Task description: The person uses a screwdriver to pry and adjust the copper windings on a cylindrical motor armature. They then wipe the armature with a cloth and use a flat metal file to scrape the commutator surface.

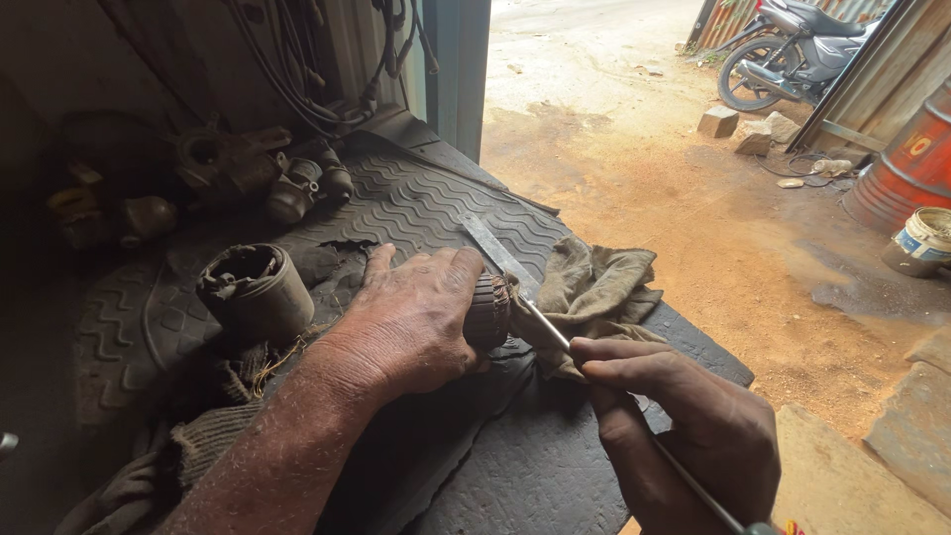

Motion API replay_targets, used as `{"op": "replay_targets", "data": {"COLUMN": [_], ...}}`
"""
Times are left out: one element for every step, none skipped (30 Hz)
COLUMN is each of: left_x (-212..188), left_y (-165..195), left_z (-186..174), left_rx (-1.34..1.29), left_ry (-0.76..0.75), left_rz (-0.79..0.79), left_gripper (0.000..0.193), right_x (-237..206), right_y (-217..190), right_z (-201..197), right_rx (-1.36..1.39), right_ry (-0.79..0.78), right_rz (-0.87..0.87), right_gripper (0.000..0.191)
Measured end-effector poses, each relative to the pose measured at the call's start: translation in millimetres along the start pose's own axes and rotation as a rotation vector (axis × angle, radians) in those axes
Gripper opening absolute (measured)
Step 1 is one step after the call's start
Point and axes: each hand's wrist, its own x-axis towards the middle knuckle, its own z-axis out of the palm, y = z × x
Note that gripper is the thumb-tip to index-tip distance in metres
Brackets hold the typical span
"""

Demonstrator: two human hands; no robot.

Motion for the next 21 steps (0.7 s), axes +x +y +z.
{"op": "replay_targets", "data": {"left_x": [0.1,0.2,0.5,0.8,0.7,0.9,0.3,-0.4,0.0,0.2,0.2,0.5,0.6,0.9,1.0,0.4,0.7,0.1,-0.2,-1.0,-1.7], "left_y": [-0.5,-0.7,-0.8,-0.8,-1.1,-1.1,-1.0,-1.0,-0.8,-0.8,-0.5,-0.2,-0.2,-0.1,-0.2,-0.5,-0.3,-0.8,-0.7,-0.5,-0.8], "left_z": [0.4,0.7,0.8,0.7,0.5,0.2,0.3,0.4,-0.1,-0.4,-0.4,-0.1,-0.1,0.1,0.3,0.6,0.6,0.4,0.4,0.4,-0.2], "left_rx": [0.005,-0.002,-0.010,-0.017,-0.014,-0.012,-0.012,-0.011,-0.009,-0.006,-0.003,0.000,0.003,0.011,0.019,0.027,0.024,0.022,0.020,0.024,0.031], "left_ry": [0.004,0.030,0.057,0.085,0.062,0.036,0.007,0.000,-0.004,-0.007,0.000,0.006,0.014,0.011,0.007,0.003,0.011,0.021,0.029,0.024,0.021], "left_rz": [0.009,0.031,0.052,0.072,0.051,0.027,0.004,0.002,0.003,0.002,0.007,0.011,0.015,0.014,0.014,0.014,0.020,0.026,0.032,0.032,0.032], "left_gripper": [0.082,0.085,0.087,0.089,0.087,0.084,0.081,0.083,0.085,0.087,0.087,0.088,0.088,0.086,0.083,0.081,0.083,0.085,0.087,0.086,0.084], "right_x": [0.6,1.7,3.3,4.8,5.7,6.7,6.9,6.7,6.9,6.8,7.3,8.3,9.8,12.0,14.3,16.0,20.2,23.4,24.6,24.7,23.9], "right_y": [-0.8,-1.2,-1.3,-1.1,-1.0,-0.8,-1.1,-1.8,-2.6,-3.9,-5.7,-7.7,-10.2,-12.5,-14.9,-17.6,-17.8,-17.9,-18.4,-18.7,-18.5], "right_z": [0.1,-0.2,-1.2,-1.6,-1.3,-1.0,-0.4,0.5,2.3,4.7,5.8,7.3,8.1,8.7,9.8,10.1,12.8,16.1,16.3,16.8,16.5], "right_rx": [-0.001,-0.042,-0.083,-0.122,-0.136,-0.149,-0.162,-0.169,-0.177,-0.184,-0.199,-0.212,-0.226,-0.230,-0.234,-0.238,-0.232,-0.225,-0.219,-0.221,-0.221], "right_ry": [0.005,-0.026,-0.057,-0.087,-0.095,-0.105,-0.117,-0.115,-0.109,-0.104,-0.110,-0.116,-0.122,-0.146,-0.170,-0.195,-0.192,-0.188,-0.184,-0.182,-0.177], "right_rz": [-0.009,0.000,0.008,0.015,0.010,0.009,0.009,0.001,-0.009,-0.019,-0.062,-0.105,-0.149,-0.153,-0.156,-0.157,-0.165,-0.175,-0.183,-0.179,-0.177], "right_gripper": [0.017,0.018,0.019,0.020,0.021,0.022,0.023,0.022,0.021,0.020,0.018,0.017,0.016,0.017,0.017,0.018,0.017,0.015,0.014,0.015,0.017]}}
